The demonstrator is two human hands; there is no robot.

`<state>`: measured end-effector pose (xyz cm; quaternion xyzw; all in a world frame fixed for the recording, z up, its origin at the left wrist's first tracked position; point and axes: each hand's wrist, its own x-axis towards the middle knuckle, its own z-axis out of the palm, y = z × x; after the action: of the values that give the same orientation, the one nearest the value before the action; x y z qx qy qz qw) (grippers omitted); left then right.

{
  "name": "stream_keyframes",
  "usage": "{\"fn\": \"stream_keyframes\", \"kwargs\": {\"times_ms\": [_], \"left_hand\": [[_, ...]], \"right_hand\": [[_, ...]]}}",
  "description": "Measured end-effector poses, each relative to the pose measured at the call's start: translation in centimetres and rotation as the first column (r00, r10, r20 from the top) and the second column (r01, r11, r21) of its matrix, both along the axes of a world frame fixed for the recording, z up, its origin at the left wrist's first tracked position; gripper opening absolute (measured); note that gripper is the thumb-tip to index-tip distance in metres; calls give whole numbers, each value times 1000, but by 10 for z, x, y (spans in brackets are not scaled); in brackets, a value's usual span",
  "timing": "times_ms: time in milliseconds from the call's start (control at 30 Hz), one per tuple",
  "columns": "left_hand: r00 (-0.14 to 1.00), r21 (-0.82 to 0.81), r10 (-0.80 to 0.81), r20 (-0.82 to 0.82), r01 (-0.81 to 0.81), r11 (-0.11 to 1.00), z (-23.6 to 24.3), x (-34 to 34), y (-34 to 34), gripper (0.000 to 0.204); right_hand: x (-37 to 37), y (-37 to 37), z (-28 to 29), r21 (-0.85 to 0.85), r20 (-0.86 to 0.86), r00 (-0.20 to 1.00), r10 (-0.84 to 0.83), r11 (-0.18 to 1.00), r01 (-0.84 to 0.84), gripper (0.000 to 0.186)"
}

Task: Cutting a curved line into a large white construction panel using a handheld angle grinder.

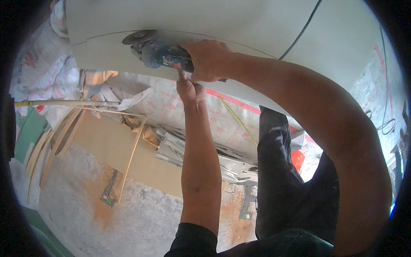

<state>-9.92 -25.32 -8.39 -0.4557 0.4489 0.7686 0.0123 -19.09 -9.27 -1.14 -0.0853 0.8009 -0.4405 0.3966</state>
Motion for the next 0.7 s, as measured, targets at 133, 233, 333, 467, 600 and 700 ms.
{"fn": "stream_keyframes", "kwargs": {"times_ms": [133,233,333,467,600,700], "left_hand": [[1000,25,-6,-4,6,1000,-2,1,-1,49],[999,29,-39,-10,39,999,-4,3,-4,52],[999,17,-37,16,37,999,-3,2,-3,53],[999,13,-26,34,26,1000,-2,1,-2,53],[999,34,-22,31,21,999,-3,1,-2,53],[999,27,-26,19,26,999,-6,2,-8,54]], "right_hand": [[2,-2,0,40,8,1000,-1,999,1,90],[1,-1,0,16,21,1000,0,1000,0,90],[0,3,3,-2,50,999,-2,1000,2,89],[1,3,4,-1,64,998,-13,1000,13,88],[4,2,-2,24,40,999,1,1000,-2,88],[3,2,1,15,55,998,4,1000,-5,89]]}}
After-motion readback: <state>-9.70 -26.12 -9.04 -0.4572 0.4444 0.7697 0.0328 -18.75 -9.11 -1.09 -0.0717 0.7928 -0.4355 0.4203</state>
